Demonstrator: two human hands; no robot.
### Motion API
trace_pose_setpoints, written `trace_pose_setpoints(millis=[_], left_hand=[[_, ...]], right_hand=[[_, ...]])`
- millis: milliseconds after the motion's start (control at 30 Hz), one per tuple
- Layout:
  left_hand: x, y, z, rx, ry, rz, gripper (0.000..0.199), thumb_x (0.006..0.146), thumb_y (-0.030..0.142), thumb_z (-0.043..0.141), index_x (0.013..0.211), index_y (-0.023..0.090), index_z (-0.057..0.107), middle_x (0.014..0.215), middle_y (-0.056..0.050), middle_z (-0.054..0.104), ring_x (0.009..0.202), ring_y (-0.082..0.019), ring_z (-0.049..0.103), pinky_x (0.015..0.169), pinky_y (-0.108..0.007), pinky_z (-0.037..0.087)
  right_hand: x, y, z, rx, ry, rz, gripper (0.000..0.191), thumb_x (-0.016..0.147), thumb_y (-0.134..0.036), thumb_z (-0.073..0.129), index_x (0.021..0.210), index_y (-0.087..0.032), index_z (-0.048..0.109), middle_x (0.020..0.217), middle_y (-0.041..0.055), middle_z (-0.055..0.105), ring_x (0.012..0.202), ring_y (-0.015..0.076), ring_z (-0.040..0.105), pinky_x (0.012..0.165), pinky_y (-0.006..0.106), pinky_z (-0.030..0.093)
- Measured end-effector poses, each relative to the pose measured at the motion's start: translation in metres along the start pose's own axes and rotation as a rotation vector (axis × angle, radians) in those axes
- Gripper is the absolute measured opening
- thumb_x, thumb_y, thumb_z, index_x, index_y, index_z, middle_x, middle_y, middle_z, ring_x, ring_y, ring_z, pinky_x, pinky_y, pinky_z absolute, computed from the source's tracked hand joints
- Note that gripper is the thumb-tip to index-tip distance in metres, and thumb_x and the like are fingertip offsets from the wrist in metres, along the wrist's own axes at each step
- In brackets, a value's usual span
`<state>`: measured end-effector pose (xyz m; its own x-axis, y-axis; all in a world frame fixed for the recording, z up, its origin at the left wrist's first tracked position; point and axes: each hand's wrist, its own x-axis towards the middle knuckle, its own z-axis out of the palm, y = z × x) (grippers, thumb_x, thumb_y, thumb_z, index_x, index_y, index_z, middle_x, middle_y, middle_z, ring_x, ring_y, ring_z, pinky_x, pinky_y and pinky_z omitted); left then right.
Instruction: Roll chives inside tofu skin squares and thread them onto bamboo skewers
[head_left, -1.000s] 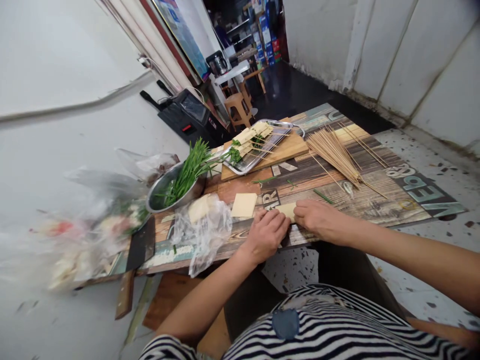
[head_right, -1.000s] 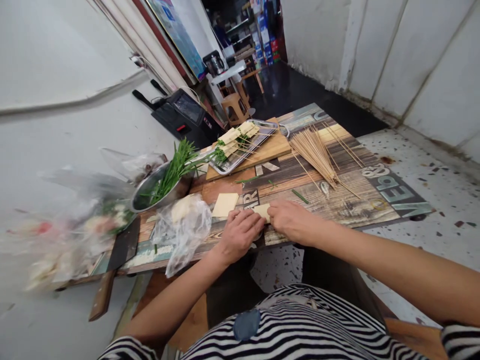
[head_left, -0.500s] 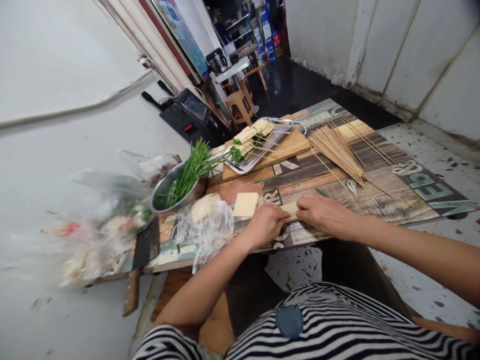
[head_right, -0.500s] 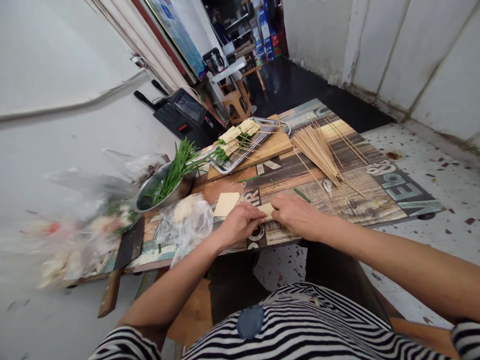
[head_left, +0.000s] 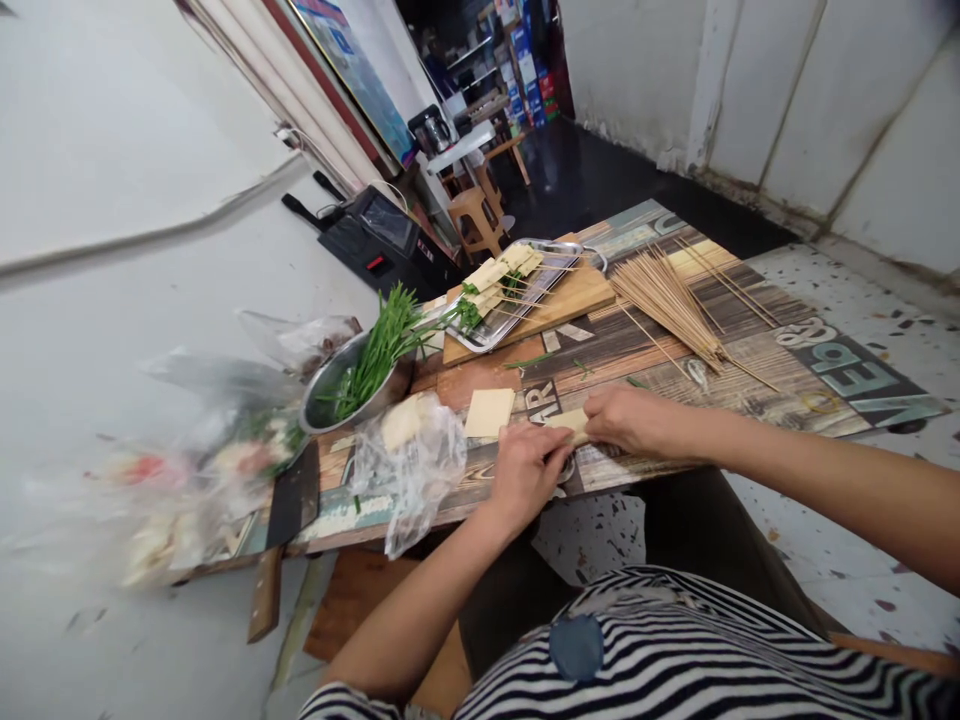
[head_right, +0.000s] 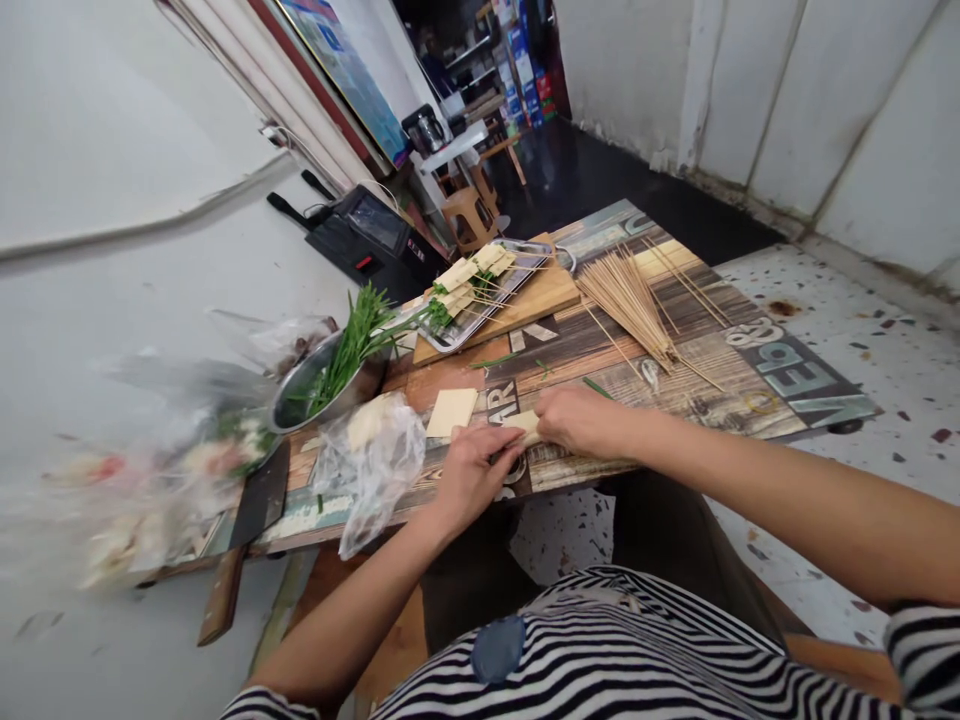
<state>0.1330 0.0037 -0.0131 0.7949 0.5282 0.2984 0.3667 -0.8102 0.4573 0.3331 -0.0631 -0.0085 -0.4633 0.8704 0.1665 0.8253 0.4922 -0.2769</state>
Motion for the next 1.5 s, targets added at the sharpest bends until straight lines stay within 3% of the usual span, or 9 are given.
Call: trace_pose_setpoints(millis=[200,333,467,600,667,800,933,1233,1500], left_hand=[[0.017,0.0,-0.009,-0.277,-0.197,-0.353,0.011,0.077,0.024,0.067,0.08,0.017,0.076,0.072,0.0,0.073,0.064,-0.014,0.063,0.061,-0.022,0.046],[0.03,-0.002,-0.015,-0.257,-0.345,-0.412,0.014,0.076,0.025,0.066,0.079,0.017,0.076,0.066,0.001,0.07,0.06,-0.012,0.06,0.056,-0.021,0.042],[0.034,-0.006,-0.014,-0.132,-0.303,-0.339,0.012,0.077,0.022,0.065,0.078,0.019,0.077,0.072,-0.001,0.07,0.069,-0.014,0.062,0.065,-0.022,0.046],[0.028,-0.009,-0.008,-0.176,-0.259,-0.27,0.012,0.08,0.02,0.064,0.08,0.017,0.076,0.075,-0.003,0.071,0.07,-0.014,0.063,0.068,-0.024,0.047],[0.021,-0.009,-0.005,-0.137,-0.175,-0.23,0.012,0.082,0.021,0.064,0.084,0.018,0.075,0.075,-0.003,0.072,0.07,-0.014,0.063,0.069,-0.026,0.046],[0.003,-0.005,0.0,0.198,0.084,0.043,0.013,0.087,0.025,0.06,0.089,0.021,0.072,0.09,-0.005,0.071,0.088,-0.019,0.059,0.08,-0.035,0.039],[-0.004,-0.002,0.0,0.33,0.012,0.232,0.016,0.092,0.025,0.052,0.093,0.019,0.067,0.087,-0.005,0.067,0.086,-0.018,0.054,0.077,-0.034,0.035],[0.014,0.005,-0.009,0.244,-0.18,0.037,0.014,0.087,0.023,0.059,0.078,0.019,0.07,0.081,-0.004,0.064,0.083,-0.018,0.053,0.071,-0.032,0.033],[0.017,0.0,-0.009,0.107,-0.224,-0.055,0.013,0.087,0.02,0.059,0.089,0.019,0.072,0.082,-0.004,0.07,0.081,-0.017,0.06,0.077,-0.029,0.043]], right_hand=[[-0.002,-0.005,-0.007,-0.037,-0.005,0.016,0.035,0.093,-0.025,0.045,0.065,-0.014,0.064,0.067,0.0054,0.056,0.064,0.0131,0.04,0.058,0.029,0.02],[-0.008,-0.006,-0.001,-0.147,0.074,-0.002,0.026,0.094,-0.026,0.044,0.087,-0.014,0.066,0.073,0.0048,0.056,0.069,0.0143,0.041,0.062,0.029,0.023],[-0.012,-0.005,0.005,-0.258,0.101,-0.064,0.023,0.094,-0.025,0.044,0.088,-0.015,0.064,0.077,0.0048,0.056,0.073,0.0161,0.041,0.065,0.031,0.023],[-0.012,-0.007,0.002,-0.293,0.073,-0.071,0.021,0.094,-0.024,0.044,0.086,-0.015,0.062,0.079,0.0048,0.057,0.076,0.0172,0.042,0.067,0.032,0.023],[-0.01,-0.008,0.001,-0.289,0.057,-0.062,0.022,0.094,-0.024,0.044,0.084,-0.015,0.061,0.079,0.0049,0.057,0.077,0.0176,0.043,0.068,0.033,0.024],[-0.007,-0.008,0.003,-0.252,0.061,-0.001,0.022,0.093,-0.024,0.045,0.079,-0.015,0.059,0.085,0.0059,0.057,0.082,0.0188,0.045,0.07,0.033,0.027],[-0.006,-0.009,0.007,-0.179,0.047,0.08,0.018,0.092,-0.025,0.047,0.085,-0.014,0.059,0.088,0.0077,0.057,0.083,0.0185,0.046,0.073,0.033,0.03],[-0.011,-0.01,0.007,-0.29,0.092,-0.036,0.027,0.096,-0.018,0.036,0.095,-0.011,0.062,0.083,0.0089,0.058,0.08,0.0183,0.047,0.07,0.032,0.03],[-0.001,-0.01,-0.003,-0.212,-0.077,0.042,0.022,0.092,-0.021,0.044,0.086,-0.012,0.064,0.085,0.0093,0.06,0.081,0.0187,0.048,0.071,0.032,0.029]])
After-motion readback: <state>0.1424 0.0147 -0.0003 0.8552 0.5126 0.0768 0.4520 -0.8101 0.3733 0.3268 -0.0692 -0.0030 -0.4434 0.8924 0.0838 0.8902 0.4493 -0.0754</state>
